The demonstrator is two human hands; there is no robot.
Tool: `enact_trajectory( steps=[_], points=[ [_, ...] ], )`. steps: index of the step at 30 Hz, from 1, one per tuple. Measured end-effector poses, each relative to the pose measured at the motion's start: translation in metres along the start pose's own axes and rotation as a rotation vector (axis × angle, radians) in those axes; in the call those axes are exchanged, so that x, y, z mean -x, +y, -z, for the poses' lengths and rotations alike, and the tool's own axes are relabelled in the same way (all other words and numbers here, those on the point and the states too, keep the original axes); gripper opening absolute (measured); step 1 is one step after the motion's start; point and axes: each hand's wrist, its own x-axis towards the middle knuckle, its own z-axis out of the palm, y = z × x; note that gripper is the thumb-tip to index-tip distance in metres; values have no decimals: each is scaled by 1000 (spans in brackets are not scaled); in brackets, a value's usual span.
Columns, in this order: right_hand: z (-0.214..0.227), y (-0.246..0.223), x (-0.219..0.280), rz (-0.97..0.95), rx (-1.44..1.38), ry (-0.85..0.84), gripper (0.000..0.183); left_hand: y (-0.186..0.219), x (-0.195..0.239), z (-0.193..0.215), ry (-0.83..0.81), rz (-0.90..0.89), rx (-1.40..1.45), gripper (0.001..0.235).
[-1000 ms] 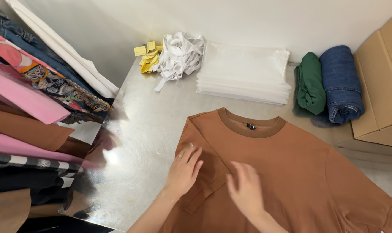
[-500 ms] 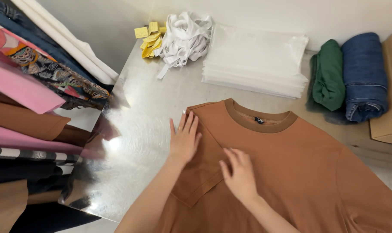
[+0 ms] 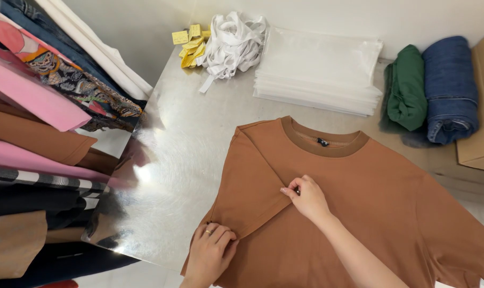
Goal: The person takes several garments, including a green shirt, a brown shirt, an orange polo, and navy pants, from a clothing rack. They lay each item on a metal table, fold them neatly by hand, and place them into a stack in the corner of the room.
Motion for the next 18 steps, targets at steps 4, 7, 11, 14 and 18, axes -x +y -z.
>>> enact_trajectory(
  steps=[4, 7, 11, 14, 18],
  points=[
    [3, 35, 8, 213, -57, 202, 16, -7, -15, 2, -163, 14, 42, 34],
    [42, 78, 49, 230, -231, 467, 19, 6, -45, -5, -87, -6, 97, 36],
    [100, 211, 109, -70, -207, 1155, 22, 23, -86, -53, -160, 68, 123, 29],
    [121, 311, 136, -450, -209, 1277, 35, 32, -114, -99, -170, 27, 66, 38],
    [140, 336, 141, -904, -393, 873, 87, 17, -135, -155, -116, 12, -198, 61]
  ],
)
